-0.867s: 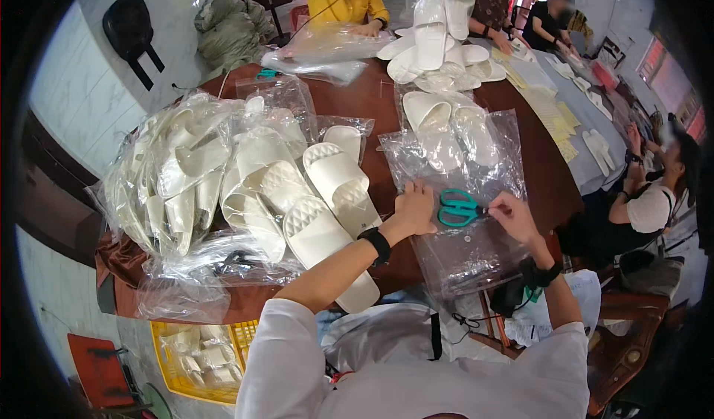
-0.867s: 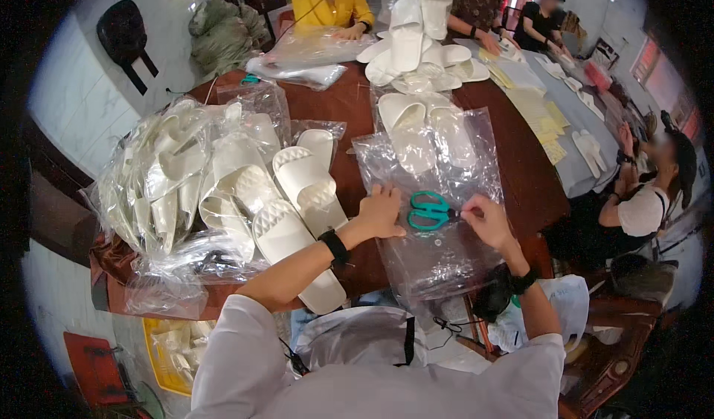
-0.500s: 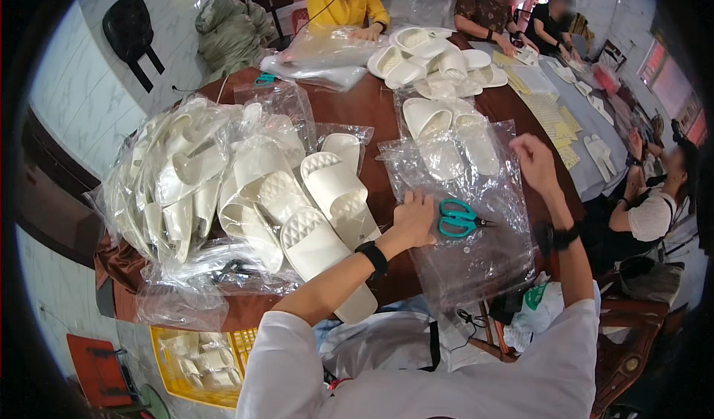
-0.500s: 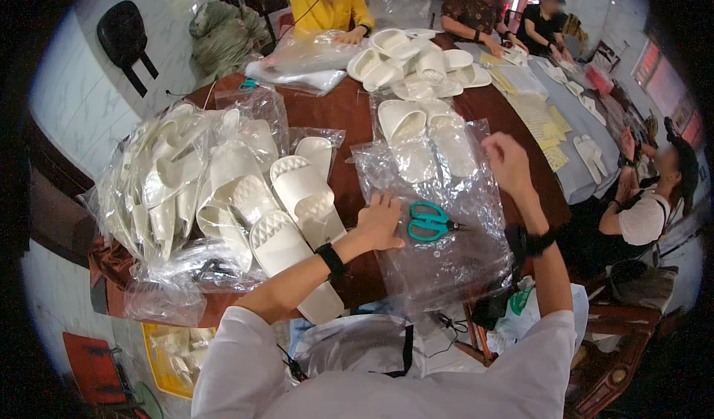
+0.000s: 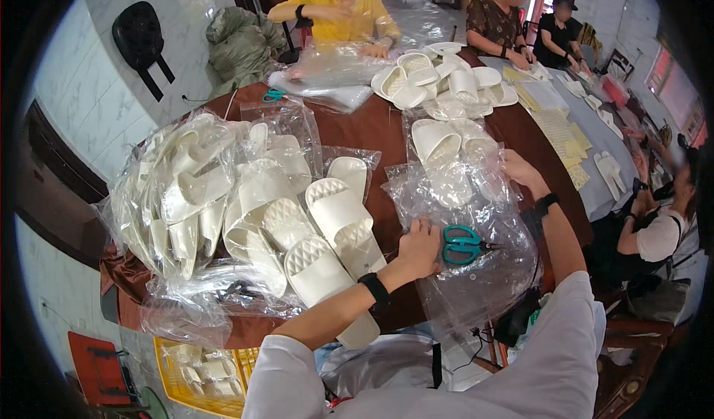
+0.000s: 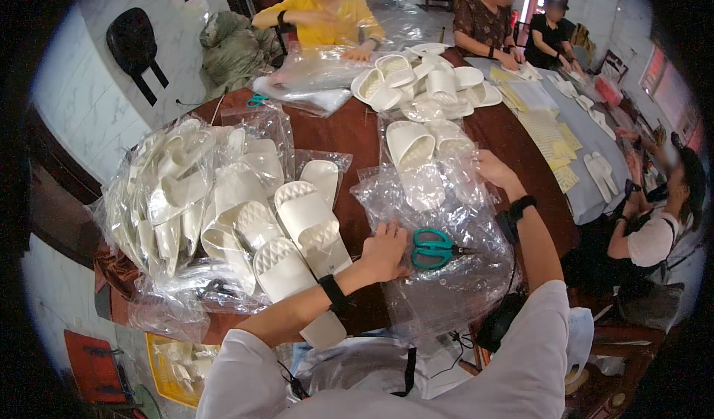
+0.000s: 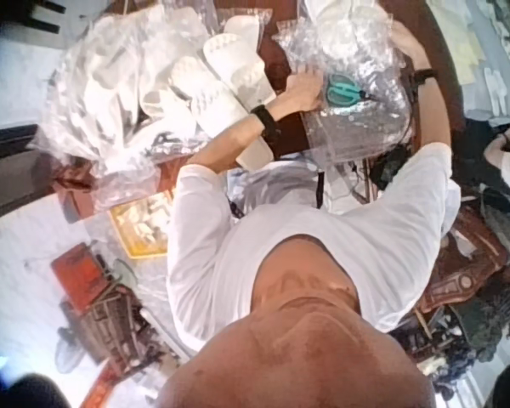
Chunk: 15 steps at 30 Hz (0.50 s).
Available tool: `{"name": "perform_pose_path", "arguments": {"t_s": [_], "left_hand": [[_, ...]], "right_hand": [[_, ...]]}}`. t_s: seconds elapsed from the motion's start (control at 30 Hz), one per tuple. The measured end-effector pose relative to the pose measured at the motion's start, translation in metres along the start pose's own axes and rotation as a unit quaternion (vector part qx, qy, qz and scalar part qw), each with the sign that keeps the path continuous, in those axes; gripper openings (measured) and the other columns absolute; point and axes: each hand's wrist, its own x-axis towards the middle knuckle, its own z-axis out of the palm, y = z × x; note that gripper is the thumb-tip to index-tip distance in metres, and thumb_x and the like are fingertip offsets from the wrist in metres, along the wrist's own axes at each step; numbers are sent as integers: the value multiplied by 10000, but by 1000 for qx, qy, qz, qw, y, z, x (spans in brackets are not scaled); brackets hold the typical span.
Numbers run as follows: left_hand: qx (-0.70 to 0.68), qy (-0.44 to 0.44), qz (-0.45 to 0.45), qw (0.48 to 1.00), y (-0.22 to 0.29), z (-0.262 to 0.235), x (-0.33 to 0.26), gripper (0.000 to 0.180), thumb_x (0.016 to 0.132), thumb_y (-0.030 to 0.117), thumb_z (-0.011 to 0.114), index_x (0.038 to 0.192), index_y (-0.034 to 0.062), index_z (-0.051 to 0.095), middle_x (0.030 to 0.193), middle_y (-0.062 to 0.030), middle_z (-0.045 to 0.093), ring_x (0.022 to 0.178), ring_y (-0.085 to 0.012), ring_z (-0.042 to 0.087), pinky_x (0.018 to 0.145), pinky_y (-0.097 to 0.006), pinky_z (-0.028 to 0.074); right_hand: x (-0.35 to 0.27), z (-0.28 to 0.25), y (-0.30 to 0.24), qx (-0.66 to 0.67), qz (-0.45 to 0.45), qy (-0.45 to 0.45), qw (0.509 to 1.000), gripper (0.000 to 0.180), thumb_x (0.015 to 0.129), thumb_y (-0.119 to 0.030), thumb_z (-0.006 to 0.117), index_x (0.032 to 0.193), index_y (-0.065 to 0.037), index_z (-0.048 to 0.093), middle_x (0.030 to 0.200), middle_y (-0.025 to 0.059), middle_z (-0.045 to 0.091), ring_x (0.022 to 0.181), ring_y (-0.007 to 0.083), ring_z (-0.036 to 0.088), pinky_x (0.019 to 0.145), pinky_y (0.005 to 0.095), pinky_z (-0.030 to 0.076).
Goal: Packing white slippers into plastic bags at a workstation.
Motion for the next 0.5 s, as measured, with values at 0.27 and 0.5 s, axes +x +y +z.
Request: {"name": "perform_pose_path", "arguments": {"t_s": [0.27,0.5], "left_hand": [[14,-43,-5,999,10,1,10,841,607,398,814,1199,-17,384,1383,-228,311,1236,-374,347,877,-433,478],[-3,-34,-12,999,4,-2,4,826,611,383,815,1197,-15,390,1390,-222,302,1257,-377,324,899,-428,469]], "right_hand": [[56,-14,30,-369,-109,192,903,402,783,-242,651,1089,12,598,893,184,653,816,314,637,719,389,498],[46,2,25,-452,78,406,791,540,735,-408,675,980,68,602,873,224,646,920,384,614,778,432,484]]}}
